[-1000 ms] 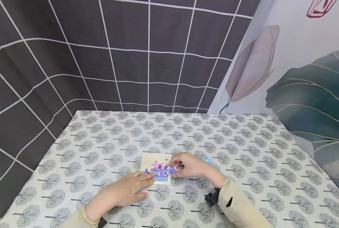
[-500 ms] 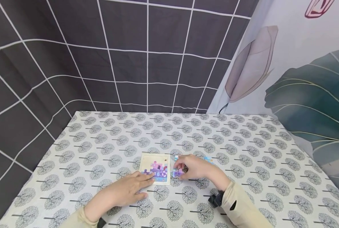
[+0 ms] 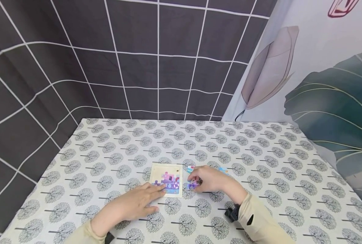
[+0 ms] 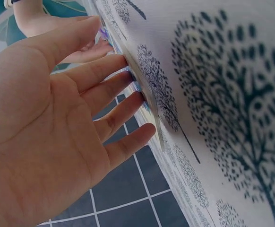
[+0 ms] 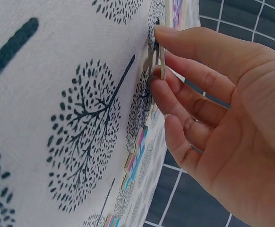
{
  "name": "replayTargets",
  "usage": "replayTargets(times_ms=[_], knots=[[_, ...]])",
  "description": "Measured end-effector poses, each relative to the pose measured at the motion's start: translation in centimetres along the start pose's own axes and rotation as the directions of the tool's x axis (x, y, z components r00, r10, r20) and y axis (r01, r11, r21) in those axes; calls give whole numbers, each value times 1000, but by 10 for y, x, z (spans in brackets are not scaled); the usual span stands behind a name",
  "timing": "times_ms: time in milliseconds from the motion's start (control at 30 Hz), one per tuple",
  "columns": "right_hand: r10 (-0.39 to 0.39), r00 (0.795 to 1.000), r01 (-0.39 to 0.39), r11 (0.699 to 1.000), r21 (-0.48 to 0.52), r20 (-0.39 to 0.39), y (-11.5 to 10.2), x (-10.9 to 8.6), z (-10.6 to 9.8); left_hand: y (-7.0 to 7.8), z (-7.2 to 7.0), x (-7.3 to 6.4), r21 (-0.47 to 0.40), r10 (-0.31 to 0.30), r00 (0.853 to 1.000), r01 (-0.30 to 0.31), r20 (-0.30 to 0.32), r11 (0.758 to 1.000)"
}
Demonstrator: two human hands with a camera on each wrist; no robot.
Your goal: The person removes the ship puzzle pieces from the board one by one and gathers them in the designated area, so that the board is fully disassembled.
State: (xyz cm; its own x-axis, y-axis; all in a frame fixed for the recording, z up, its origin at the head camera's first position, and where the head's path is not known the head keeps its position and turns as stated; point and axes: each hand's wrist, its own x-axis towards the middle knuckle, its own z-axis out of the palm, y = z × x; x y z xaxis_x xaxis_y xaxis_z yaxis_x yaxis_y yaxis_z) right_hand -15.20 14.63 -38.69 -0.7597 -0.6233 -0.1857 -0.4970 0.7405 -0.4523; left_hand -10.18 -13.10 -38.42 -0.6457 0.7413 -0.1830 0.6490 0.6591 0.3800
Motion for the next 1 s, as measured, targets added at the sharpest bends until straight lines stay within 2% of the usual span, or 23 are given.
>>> replayTargets(times_ms=[200, 400, 567, 1000], knots=[[18, 1000, -18, 999, -38, -11, -2, 1, 1, 0, 0, 1, -7, -6, 1000, 6, -5, 1000], [-25, 998, 21, 997, -69, -65, -3, -2, 4, 2, 0, 1, -3, -15, 1000, 15, 9, 1000], [-55, 993, 52, 998, -35, -103, -1, -7, 9, 2, 0, 0, 1, -14, 1000, 14, 7, 1000], [-71, 993, 66, 996, -58, -91, 2, -13, 14, 1, 2, -2, 3, 2, 1000, -2, -4, 1000]])
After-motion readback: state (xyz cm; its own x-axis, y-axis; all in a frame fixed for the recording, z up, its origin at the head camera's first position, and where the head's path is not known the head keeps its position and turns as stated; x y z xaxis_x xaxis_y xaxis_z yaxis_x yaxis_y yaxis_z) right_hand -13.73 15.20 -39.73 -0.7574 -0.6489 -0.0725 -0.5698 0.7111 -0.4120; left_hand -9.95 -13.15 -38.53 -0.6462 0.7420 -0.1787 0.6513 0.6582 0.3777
